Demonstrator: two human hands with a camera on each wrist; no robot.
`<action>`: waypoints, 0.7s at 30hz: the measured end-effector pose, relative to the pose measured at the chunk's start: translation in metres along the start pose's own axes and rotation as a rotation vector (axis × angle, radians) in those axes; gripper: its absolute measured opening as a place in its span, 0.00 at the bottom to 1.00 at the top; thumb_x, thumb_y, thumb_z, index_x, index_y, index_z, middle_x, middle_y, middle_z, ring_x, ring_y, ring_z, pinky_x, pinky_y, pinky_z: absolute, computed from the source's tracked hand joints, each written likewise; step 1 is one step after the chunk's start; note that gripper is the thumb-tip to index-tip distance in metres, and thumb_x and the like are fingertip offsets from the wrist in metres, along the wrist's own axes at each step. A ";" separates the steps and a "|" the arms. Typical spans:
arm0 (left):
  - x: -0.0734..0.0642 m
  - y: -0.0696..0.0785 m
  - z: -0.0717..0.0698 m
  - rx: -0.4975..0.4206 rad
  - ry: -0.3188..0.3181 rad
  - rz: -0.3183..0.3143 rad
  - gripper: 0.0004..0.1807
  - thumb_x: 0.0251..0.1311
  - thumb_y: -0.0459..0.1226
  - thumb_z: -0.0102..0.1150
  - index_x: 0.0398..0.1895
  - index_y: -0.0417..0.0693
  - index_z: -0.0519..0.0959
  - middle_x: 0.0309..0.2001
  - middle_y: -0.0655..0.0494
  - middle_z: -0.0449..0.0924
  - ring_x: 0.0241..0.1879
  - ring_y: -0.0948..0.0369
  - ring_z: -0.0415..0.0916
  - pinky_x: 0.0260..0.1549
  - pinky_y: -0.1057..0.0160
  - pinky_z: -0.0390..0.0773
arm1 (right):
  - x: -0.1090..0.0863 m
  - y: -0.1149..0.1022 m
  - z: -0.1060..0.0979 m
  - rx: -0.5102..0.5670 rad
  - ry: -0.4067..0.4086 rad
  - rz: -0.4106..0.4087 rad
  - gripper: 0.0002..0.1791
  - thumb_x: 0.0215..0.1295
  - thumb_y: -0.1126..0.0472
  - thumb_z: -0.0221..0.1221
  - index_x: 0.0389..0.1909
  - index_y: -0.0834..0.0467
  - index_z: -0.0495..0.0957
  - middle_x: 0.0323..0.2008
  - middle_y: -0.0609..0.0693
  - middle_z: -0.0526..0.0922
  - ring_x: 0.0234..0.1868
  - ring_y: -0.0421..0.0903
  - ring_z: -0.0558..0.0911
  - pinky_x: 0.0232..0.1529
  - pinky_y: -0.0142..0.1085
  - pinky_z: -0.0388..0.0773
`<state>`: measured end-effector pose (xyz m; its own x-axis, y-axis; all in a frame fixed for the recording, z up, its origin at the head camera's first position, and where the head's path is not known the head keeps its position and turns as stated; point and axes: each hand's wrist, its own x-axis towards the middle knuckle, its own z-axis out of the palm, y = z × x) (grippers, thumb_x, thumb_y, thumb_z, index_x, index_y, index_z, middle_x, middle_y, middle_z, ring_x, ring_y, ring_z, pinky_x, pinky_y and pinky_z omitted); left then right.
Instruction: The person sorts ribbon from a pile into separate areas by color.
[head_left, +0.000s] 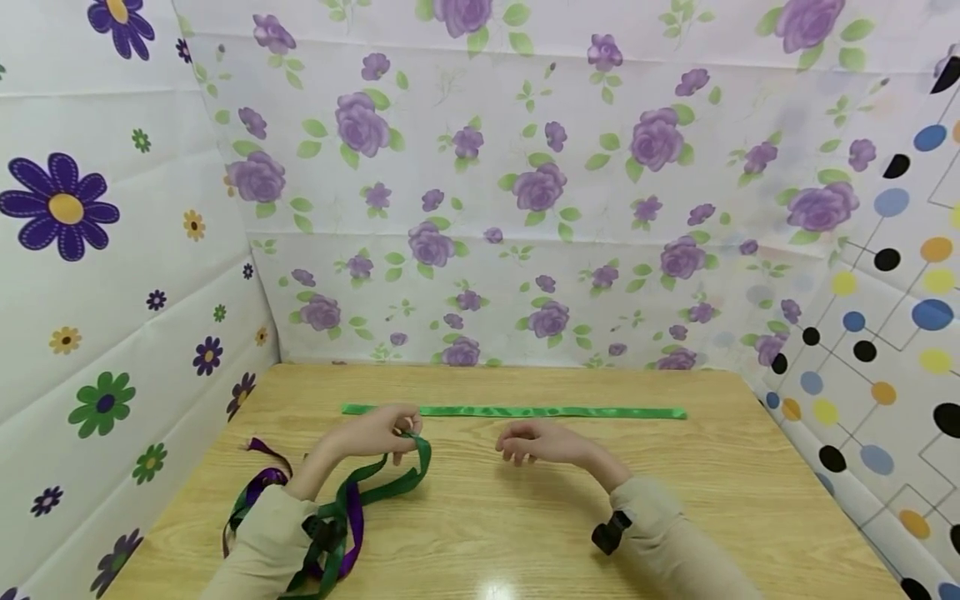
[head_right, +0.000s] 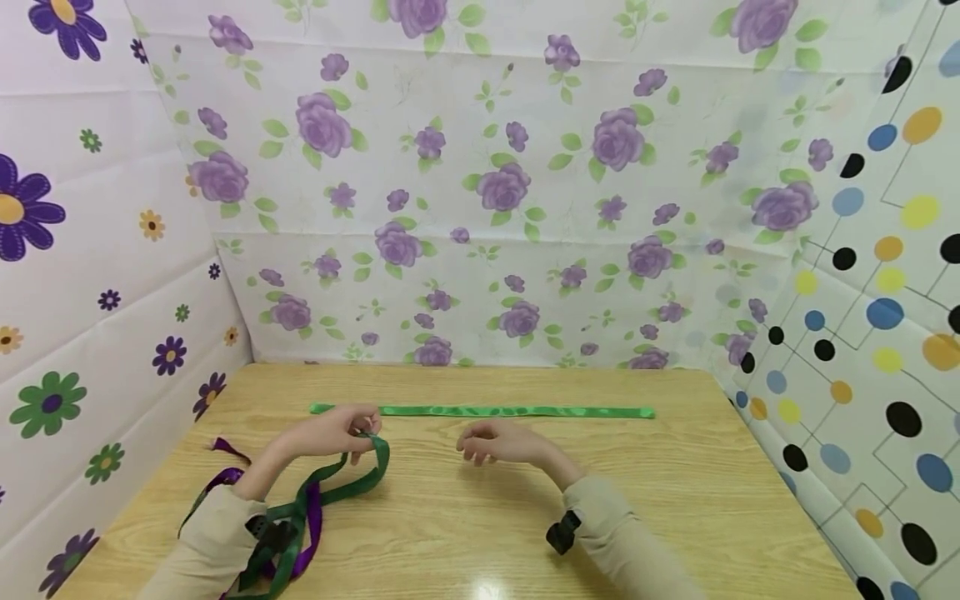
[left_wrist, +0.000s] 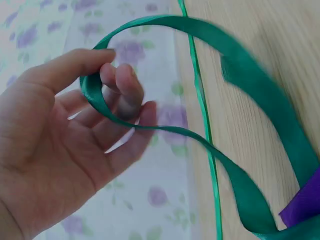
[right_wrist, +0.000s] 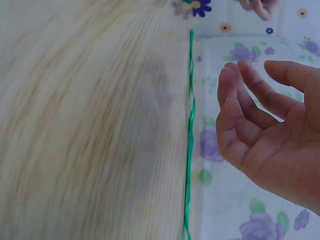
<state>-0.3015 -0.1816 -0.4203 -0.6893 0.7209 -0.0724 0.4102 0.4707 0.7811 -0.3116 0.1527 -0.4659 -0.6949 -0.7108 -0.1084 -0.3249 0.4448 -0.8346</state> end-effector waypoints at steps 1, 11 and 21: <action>0.003 0.004 0.003 0.018 0.018 0.009 0.05 0.68 0.32 0.52 0.35 0.40 0.69 0.26 0.54 0.79 0.22 0.53 0.80 0.26 0.61 0.78 | 0.002 -0.004 0.002 0.012 -0.002 -0.005 0.20 0.75 0.48 0.47 0.55 0.56 0.76 0.45 0.56 0.82 0.43 0.50 0.81 0.46 0.51 0.78; 0.024 0.031 0.027 0.225 0.225 0.152 0.10 0.63 0.27 0.57 0.30 0.47 0.67 0.27 0.50 0.78 0.23 0.66 0.78 0.23 0.70 0.75 | 0.018 -0.036 0.021 0.134 -0.001 -0.075 0.24 0.72 0.44 0.50 0.65 0.45 0.69 0.62 0.50 0.74 0.61 0.52 0.74 0.58 0.56 0.71; 0.031 0.030 0.036 -0.171 0.155 0.277 0.13 0.62 0.29 0.59 0.32 0.37 0.63 0.28 0.56 0.67 0.27 0.68 0.72 0.29 0.67 0.74 | 0.012 -0.032 0.011 0.249 -0.037 -0.214 0.15 0.74 0.52 0.50 0.43 0.60 0.77 0.37 0.54 0.78 0.39 0.47 0.77 0.47 0.42 0.74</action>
<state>-0.2887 -0.1269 -0.4213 -0.6537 0.7173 0.2412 0.4976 0.1672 0.8511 -0.3027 0.1241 -0.4460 -0.6030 -0.7949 0.0678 -0.2912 0.1402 -0.9463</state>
